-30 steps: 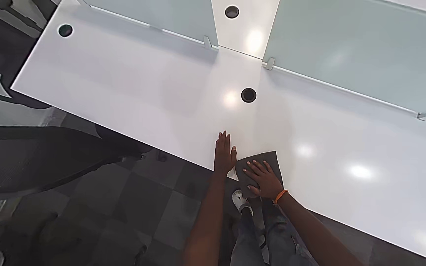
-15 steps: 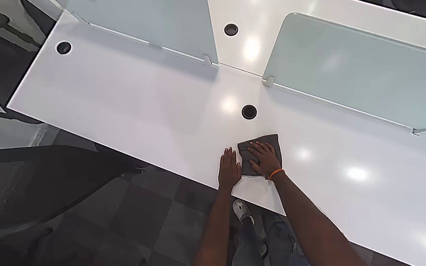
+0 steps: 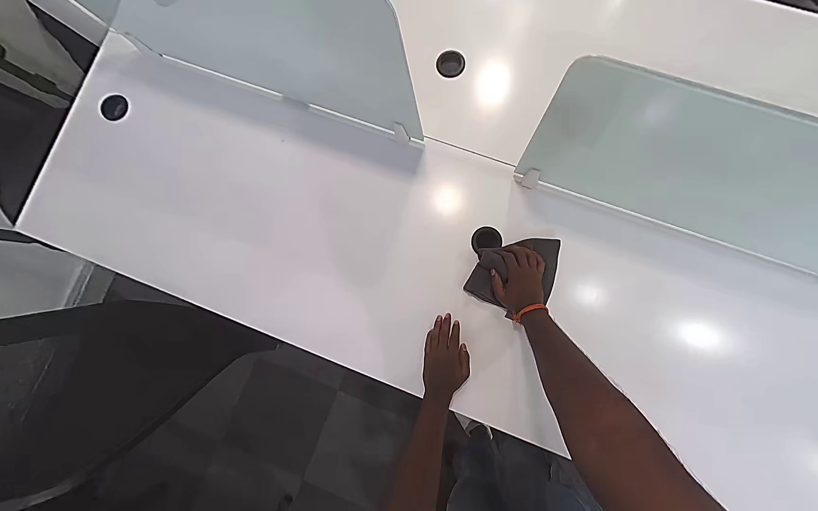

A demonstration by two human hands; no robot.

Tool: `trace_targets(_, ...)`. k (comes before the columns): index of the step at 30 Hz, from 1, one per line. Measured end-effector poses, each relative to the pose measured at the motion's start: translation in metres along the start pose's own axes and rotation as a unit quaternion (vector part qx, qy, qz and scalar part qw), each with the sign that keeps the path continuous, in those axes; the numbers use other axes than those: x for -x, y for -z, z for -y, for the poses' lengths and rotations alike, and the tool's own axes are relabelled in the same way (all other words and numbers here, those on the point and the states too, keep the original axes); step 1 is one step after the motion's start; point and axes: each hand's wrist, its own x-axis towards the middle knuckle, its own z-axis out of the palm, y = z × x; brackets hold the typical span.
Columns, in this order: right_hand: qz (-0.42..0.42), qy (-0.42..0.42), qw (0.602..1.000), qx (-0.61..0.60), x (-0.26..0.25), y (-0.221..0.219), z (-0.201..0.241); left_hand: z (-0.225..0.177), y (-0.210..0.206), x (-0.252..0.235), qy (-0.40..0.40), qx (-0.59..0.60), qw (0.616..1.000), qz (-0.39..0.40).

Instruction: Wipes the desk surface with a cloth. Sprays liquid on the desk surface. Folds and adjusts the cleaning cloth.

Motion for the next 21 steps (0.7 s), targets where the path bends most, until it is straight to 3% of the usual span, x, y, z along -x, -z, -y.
trace_targets(11, -0.023, -0.128, 0.991, 0.031, -0.098, 0.0, 0.007, -0.002, 0.0, 0.0, 0.014, -0.042, 0.999, 0.012)
trace_targets(21, -0.071, -0.126, 0.989, -0.004, -0.145, -0.004, 0.0, -0.003, 0.0, 0.0, 0.016, -0.04, 0.999, 0.01)
